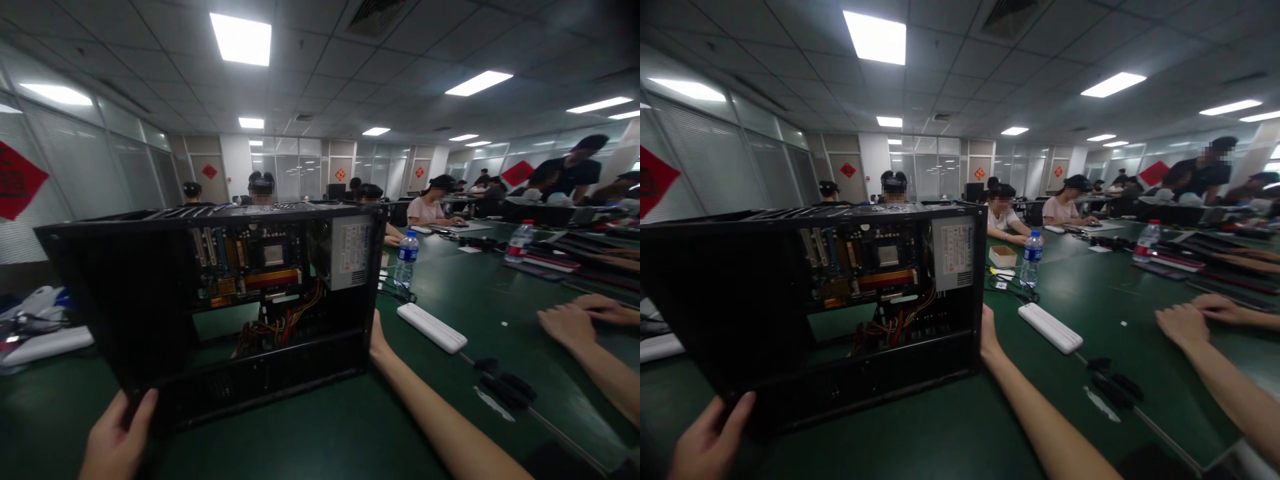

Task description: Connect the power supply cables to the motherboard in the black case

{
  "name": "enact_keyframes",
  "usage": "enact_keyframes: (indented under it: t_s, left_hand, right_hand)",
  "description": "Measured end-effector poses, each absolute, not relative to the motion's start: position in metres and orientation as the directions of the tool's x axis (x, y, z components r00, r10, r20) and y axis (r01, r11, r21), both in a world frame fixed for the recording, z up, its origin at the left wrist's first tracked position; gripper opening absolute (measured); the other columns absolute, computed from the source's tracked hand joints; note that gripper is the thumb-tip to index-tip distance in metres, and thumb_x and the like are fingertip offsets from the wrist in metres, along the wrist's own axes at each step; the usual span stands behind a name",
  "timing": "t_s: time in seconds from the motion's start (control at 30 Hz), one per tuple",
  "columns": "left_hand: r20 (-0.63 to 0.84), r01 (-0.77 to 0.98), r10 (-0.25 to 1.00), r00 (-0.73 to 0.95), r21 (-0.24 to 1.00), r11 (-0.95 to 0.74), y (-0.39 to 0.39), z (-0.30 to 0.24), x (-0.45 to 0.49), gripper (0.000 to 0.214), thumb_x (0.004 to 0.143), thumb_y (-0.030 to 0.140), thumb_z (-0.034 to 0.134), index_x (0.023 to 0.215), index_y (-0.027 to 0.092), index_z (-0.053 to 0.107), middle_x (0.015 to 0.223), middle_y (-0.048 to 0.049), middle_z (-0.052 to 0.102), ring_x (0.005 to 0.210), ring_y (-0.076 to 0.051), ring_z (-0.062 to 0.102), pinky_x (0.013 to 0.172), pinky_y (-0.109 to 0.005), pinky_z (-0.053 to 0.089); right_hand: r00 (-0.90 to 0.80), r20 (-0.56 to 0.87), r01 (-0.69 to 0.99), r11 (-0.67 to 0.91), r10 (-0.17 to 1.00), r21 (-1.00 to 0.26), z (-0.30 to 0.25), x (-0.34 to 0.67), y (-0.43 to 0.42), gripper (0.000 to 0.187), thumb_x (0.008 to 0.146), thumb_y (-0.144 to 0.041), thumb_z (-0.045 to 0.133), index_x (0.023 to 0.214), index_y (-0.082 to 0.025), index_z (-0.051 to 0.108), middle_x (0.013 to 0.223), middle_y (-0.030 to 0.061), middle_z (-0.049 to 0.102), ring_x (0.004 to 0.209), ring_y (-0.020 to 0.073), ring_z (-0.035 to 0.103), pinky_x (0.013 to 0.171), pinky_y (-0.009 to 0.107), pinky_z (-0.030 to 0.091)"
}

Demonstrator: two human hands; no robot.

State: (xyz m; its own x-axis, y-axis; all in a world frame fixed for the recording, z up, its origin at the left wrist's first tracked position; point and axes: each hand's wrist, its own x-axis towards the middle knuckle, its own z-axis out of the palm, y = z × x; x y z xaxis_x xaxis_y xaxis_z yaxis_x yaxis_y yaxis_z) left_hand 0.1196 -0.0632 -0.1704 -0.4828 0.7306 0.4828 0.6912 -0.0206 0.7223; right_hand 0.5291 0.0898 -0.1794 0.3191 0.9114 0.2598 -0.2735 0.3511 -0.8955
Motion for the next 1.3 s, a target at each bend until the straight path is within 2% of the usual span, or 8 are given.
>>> enact_keyframes:
  t_s: [0.13,0.23,0.33,0.4,0.5,0.6,0.9,1.3]
  left_hand:
    - [0.400,0.637,0.801,-0.445,0.770,-0.031,-0.063,-0.177,0.118,0.062,0.078,0.068,0.049,0.107,0.015,0.060,0.108,-0.0123,0.069,0.103,-0.035,0.064,0.095,-0.048,0.053]
    - [0.582,0.762,0.741,-0.335,0.630,-0.150,-0.066,-0.183,0.120,0.076,0.084,0.057,0.050,0.143,0.009,0.039,0.136,-0.0198,0.055,0.124,-0.038,0.054,0.106,-0.054,0.045]
    - [0.797,0.894,0.592,-0.121,0.346,-0.283,-0.072,-0.184,0.129,0.088,0.087,0.041,0.056,0.157,0.017,0.008,0.162,-0.0190,0.019,0.146,-0.039,0.027,0.118,-0.060,0.029]
    - [0.862,0.929,0.504,0.048,0.147,-0.340,-0.077,-0.180,0.141,0.092,0.086,0.031,0.061,0.158,0.027,0.004,0.166,-0.0118,0.004,0.151,-0.038,0.011,0.120,-0.063,0.021]
    - [0.873,0.929,0.464,0.151,0.035,-0.369,-0.082,-0.169,0.158,0.089,0.086,0.022,0.061,0.157,0.034,0.009,0.167,-0.0066,0.004,0.151,-0.040,0.002,0.119,-0.069,0.015]
    - [0.873,0.936,0.476,0.106,0.074,-0.344,-0.083,-0.165,0.161,0.081,0.089,0.023,0.057,0.157,0.031,0.015,0.165,-0.0098,0.015,0.150,-0.041,0.006,0.117,-0.071,0.018]
    - [0.868,0.955,0.477,0.138,0.010,-0.296,-0.080,-0.172,0.139,0.078,0.089,0.023,0.056,0.156,0.035,0.018,0.164,-0.0074,0.019,0.150,-0.041,0.013,0.115,-0.070,0.025]
    - [0.903,0.942,0.379,0.204,-0.075,-0.328,-0.086,-0.160,0.135,0.080,0.085,0.012,0.061,0.153,0.038,0.027,0.162,-0.0066,0.024,0.148,-0.038,0.023,0.118,-0.066,0.026]
  right_hand:
    - [0.414,0.493,-0.121,0.583,0.765,-0.803,-0.152,0.536,0.075,0.034,0.082,-0.048,0.058,0.088,-0.015,0.063,0.074,0.0008,0.053,0.065,0.0125,0.046,0.060,0.024,0.042]
    - [0.478,0.760,0.146,0.813,0.441,-0.564,-0.128,0.534,0.041,0.029,0.090,-0.036,0.053,0.112,-0.018,0.060,0.088,0.0036,0.057,0.074,0.0141,0.053,0.066,0.026,0.045]
    - [-0.091,0.983,0.373,0.920,0.160,-0.116,-0.106,0.514,0.005,0.009,0.090,-0.021,0.053,0.092,-0.019,0.062,0.078,0.0040,0.059,0.072,0.0159,0.056,0.067,0.030,0.045]
    - [-0.443,0.839,0.480,0.874,0.316,-0.076,-0.093,0.490,-0.006,0.014,0.093,-0.023,0.052,0.086,-0.017,0.062,0.075,0.0052,0.060,0.071,0.0168,0.055,0.068,0.031,0.046]
    - [-0.484,0.571,0.716,0.676,0.662,-0.177,-0.080,0.450,0.005,0.034,0.095,-0.039,0.054,0.113,-0.011,0.062,0.102,0.0131,0.065,0.092,0.0237,0.062,0.080,0.035,0.050]
    - [-0.514,0.325,0.812,0.573,0.793,-0.113,-0.074,0.420,0.033,0.045,0.092,-0.041,0.059,0.120,-0.005,0.062,0.115,0.0209,0.063,0.107,0.0327,0.061,0.086,0.039,0.050]
    - [-0.642,0.122,0.651,0.622,0.757,-0.435,-0.086,0.400,0.074,0.026,0.089,-0.030,0.060,0.100,-0.012,0.076,0.095,0.0118,0.074,0.086,0.0216,0.068,0.067,0.025,0.044]
    - [-0.512,0.423,0.515,0.662,0.747,-0.545,-0.070,0.401,0.066,0.016,0.085,-0.028,0.072,0.085,-0.013,0.076,0.088,0.0090,0.073,0.087,0.0190,0.066,0.075,0.025,0.041]
